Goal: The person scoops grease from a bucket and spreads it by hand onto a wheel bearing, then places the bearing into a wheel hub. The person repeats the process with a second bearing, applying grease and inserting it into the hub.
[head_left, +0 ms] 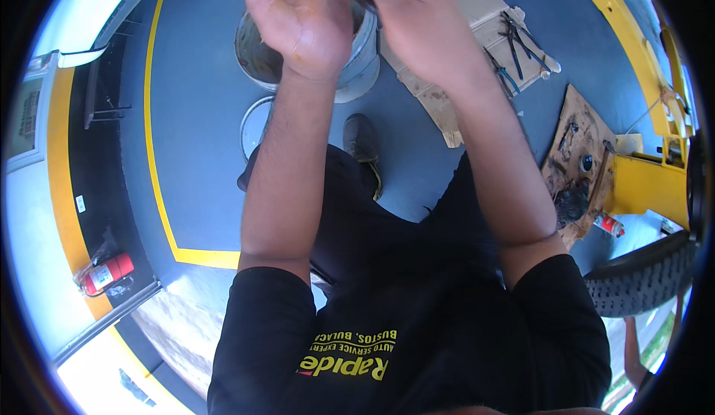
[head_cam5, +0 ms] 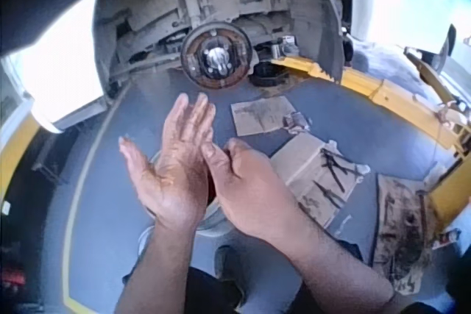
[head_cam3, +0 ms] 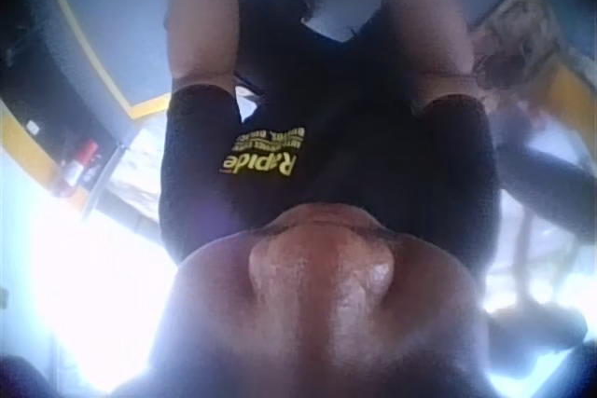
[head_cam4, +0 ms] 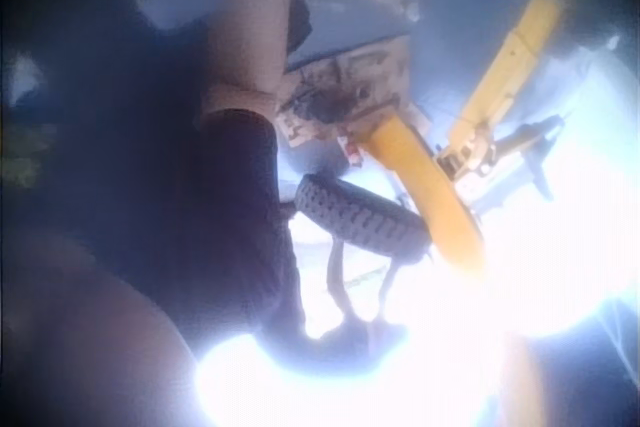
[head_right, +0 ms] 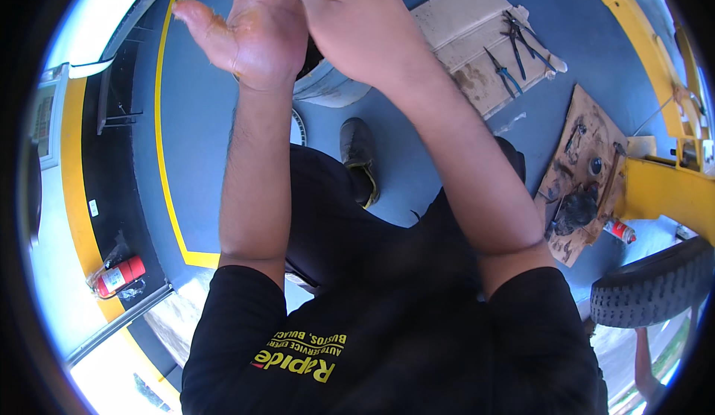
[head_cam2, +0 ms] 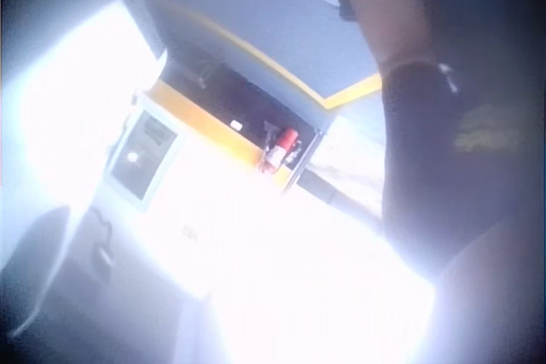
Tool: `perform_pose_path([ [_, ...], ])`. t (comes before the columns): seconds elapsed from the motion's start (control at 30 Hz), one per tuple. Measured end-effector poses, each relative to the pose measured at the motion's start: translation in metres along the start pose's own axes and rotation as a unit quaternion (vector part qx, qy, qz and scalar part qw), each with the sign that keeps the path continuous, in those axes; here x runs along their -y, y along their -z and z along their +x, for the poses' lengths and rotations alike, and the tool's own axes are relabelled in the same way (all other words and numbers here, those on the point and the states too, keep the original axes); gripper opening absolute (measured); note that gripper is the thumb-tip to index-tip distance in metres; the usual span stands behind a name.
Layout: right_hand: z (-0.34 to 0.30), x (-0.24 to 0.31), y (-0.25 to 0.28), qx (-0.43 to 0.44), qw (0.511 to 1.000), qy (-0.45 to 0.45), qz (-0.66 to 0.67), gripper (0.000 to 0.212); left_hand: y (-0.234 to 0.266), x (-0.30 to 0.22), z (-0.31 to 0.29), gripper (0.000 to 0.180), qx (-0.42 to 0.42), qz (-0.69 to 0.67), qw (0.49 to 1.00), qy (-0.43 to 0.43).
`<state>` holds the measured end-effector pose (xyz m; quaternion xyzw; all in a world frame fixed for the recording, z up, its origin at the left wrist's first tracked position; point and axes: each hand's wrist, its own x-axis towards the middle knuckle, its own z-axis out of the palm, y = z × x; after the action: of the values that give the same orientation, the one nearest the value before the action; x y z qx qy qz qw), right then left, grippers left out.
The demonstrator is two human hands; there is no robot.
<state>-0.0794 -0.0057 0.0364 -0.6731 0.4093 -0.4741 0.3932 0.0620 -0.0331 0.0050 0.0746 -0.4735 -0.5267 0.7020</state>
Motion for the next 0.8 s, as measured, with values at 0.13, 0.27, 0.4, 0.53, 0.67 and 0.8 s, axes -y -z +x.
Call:
perform_pose_path([
  [0.13, -0.006, -0.007, -0.021, 0.014, 0.994, 0.078, -0.079, 0.047, 0.016, -0.009, 0.007, 0.112, 0.064, -0.079, 0.995, 0.009],
  [0.27, 0.011, 0.001, -0.003, -0.011, 0.995, 0.077, -0.067, 0.041, 0.003, 0.000, 0.002, 0.112, 0.000, -0.031, 0.999, 0.037],
  [0.4, -0.011, -0.002, -0.010, 0.087, 0.993, 0.069, 0.034, 0.037, 0.006, -0.013, 0.005, 0.115, 0.075, -0.138, 0.986, 0.056],
  [0.53, 0.010, -0.008, -0.002, -0.025, 0.993, 0.109, -0.047, 0.036, -0.009, -0.001, 0.001, 0.117, 0.013, -0.130, 0.988, 0.082],
  [0.67, -0.008, 0.003, 0.000, 0.129, 0.990, 0.030, 0.043, 0.049, 0.009, -0.009, 0.005, 0.113, 0.081, -0.160, 0.981, 0.081],
  [0.8, 0.004, 0.013, 0.014, 0.107, 0.991, 0.065, 0.046, 0.040, -0.008, 0.001, 0.003, 0.109, 0.000, -0.067, 0.992, 0.111],
])
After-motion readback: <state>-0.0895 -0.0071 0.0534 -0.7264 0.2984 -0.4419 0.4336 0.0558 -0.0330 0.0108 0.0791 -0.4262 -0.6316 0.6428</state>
